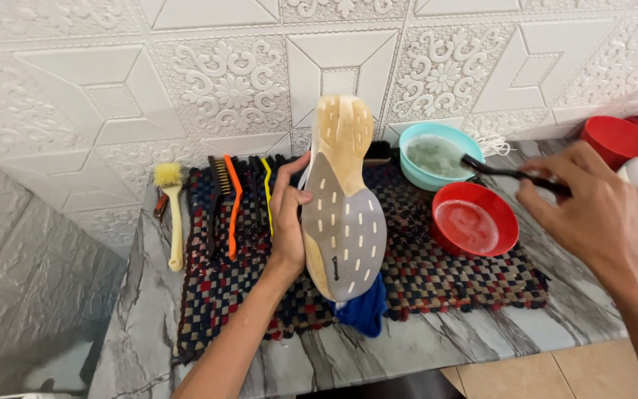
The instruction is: The person scrubs the sole of a white sneaker with a small brush, repeatedly dipping the brush into a bowl of soapy water. They wipe the sole with a blue cloth and continue scrubbing different areas of the sole throughout the clip.
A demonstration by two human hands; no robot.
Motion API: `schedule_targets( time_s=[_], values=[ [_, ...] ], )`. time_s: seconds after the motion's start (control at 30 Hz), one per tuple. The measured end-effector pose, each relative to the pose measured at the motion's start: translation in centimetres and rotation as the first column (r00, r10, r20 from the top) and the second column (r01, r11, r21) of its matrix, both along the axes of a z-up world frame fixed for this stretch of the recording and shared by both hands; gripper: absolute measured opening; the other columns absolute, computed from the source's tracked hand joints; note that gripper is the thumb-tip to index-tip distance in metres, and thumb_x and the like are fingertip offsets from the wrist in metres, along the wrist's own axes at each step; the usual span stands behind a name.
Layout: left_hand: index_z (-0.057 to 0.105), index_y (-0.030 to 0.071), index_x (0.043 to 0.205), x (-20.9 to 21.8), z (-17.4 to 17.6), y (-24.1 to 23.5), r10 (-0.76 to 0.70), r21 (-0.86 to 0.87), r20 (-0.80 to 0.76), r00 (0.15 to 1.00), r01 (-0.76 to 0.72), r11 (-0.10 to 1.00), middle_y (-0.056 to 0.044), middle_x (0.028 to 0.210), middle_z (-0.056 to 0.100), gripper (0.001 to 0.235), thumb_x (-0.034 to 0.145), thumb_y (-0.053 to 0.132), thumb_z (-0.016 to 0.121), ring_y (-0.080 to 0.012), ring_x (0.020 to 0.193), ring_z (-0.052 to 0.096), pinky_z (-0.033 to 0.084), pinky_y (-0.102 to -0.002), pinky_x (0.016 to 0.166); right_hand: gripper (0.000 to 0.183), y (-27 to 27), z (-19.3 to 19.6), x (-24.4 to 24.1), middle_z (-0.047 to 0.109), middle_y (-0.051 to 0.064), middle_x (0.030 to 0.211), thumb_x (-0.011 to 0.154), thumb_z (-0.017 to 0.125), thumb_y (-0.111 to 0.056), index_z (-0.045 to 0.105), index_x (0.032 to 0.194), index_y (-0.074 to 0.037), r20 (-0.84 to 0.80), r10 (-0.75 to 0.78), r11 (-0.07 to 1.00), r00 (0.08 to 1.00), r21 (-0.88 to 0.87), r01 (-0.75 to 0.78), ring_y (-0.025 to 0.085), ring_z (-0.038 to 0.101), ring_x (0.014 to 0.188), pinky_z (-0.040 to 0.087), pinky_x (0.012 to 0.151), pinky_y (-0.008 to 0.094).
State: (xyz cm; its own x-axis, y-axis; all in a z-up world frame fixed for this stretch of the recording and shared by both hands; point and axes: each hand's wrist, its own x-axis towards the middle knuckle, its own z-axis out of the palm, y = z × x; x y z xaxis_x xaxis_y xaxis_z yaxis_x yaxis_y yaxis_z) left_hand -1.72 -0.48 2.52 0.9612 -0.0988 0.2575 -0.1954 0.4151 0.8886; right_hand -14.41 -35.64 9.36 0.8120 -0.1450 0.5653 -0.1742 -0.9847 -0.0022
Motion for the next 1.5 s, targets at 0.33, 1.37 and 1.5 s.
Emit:
schedule_targets(
  time_s=[0.33, 1.37, 1.5],
  values=[
    [0.066, 0.01, 0.137, -0.3, 0.1, 0.2, -0.021, -0.037, -0.021, 1.0, 0.02, 0.999, -0.014, 0.12, 0.073, 0.052, 0.088, 0.023, 0.052, -0.0222, 0.087, 0.07, 0.056, -0.034, 0.068, 0.032, -0.7, -4.1, -3.2, 0.066, -0.007, 0.119, 0.107, 0.073, -0.038, 0.082, 0.137, -0.032, 0.024, 0.037, 0.963, 0.999, -0.268, -0.029, 0.011, 0.07, 0.088, 0.049, 0.048, 0.033],
    [0.071, 0.016, 0.136, 1.7, -2.8, -0.3, -0.01, -0.09, -0.014, 1.0, 0.009, 0.996, -0.025, 0.068, 0.071, 0.056, 0.082, 0.021, 0.06, -0.0188, 0.055, 0.064, 0.049, -0.028, 0.051, 0.034, 15.5, -5.4, 3.5, 0.06, 0.001, 0.075, 0.098, 0.078, -0.047, 0.07, 0.082, -0.018, 0.087, 0.883, 0.457, 0.462, -0.389, -0.8, 0.022, 0.053, 0.069, 0.04, 0.079, 0.04],
    [0.072, 0.018, 0.136, 1.1, -2.3, -0.3, -0.001, -0.07, -0.012, 1.0, 0.0, 0.998, -0.022, 0.069, 0.07, 0.056, 0.081, 0.02, 0.06, -0.0166, 0.058, 0.06, 0.049, -0.028, 0.055, 0.037, 17.9, -5.1, 1.7, 0.059, 0.001, 0.077, 0.1, 0.077, -0.043, 0.065, 0.079, -0.016, 0.049, 0.911, 0.391, 0.409, -0.415, -0.821, 0.021, 0.053, 0.067, 0.042, 0.073, 0.035]
  ],
)
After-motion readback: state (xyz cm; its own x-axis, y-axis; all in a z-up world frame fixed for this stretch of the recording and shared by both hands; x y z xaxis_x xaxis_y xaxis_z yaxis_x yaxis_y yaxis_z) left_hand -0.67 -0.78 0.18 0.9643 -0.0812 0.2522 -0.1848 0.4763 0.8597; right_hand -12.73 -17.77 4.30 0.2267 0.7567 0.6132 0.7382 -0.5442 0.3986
